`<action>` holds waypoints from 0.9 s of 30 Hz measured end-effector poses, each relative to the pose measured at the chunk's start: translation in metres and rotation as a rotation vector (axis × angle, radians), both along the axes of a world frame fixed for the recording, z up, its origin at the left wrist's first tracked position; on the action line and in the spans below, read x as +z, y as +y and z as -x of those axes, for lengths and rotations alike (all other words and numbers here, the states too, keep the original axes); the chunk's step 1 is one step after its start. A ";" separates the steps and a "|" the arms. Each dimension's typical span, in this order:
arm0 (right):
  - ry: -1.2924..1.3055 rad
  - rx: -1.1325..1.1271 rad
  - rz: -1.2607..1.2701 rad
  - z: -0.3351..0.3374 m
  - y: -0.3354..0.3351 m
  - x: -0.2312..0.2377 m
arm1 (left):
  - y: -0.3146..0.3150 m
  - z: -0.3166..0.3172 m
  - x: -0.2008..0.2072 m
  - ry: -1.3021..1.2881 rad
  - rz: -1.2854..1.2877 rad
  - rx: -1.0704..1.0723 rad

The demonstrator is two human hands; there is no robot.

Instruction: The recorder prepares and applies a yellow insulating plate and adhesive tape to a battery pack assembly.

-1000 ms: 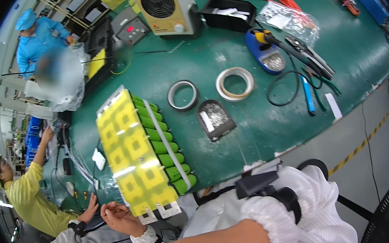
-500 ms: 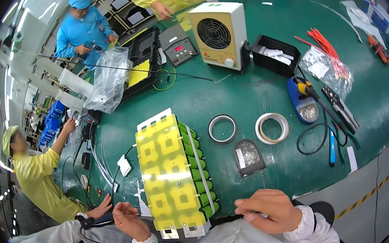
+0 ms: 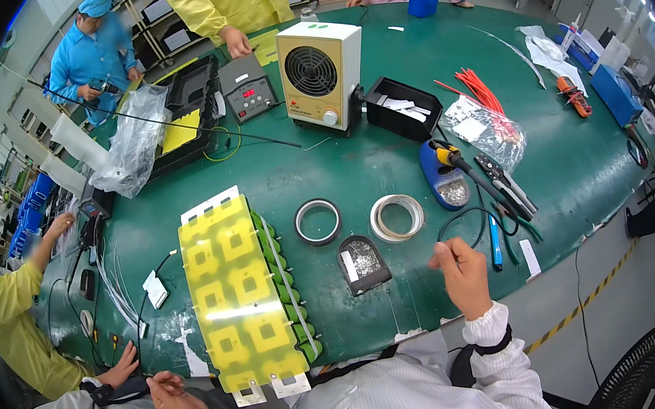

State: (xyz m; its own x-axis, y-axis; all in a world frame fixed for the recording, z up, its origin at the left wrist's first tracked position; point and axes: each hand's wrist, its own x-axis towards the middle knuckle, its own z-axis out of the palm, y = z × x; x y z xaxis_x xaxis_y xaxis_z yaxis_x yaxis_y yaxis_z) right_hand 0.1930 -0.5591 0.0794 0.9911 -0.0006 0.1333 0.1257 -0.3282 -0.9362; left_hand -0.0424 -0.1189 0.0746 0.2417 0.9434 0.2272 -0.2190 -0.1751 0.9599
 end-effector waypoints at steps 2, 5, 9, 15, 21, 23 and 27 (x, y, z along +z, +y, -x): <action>0.048 -0.034 0.086 0.002 -0.014 -0.010 | 0.000 0.002 -0.005 0.029 0.045 -0.026; -0.060 0.050 0.324 0.007 0.006 -0.006 | -0.005 -0.003 -0.014 0.030 0.056 0.005; -0.122 0.098 0.368 0.013 0.020 -0.013 | -0.005 -0.006 -0.016 0.192 -0.015 0.067; -0.083 0.138 0.288 0.014 0.018 -0.015 | -0.021 -0.034 0.004 0.137 -0.075 0.030; 0.012 0.069 0.389 0.042 0.014 -0.028 | -0.017 -0.038 -0.014 0.491 -0.562 -0.031; 0.003 -0.079 0.227 0.041 -0.031 -0.069 | -0.029 -0.056 -0.024 0.113 0.042 -0.208; 0.046 -0.027 0.314 0.034 -0.020 -0.055 | -0.026 -0.012 -0.031 0.042 0.008 -0.139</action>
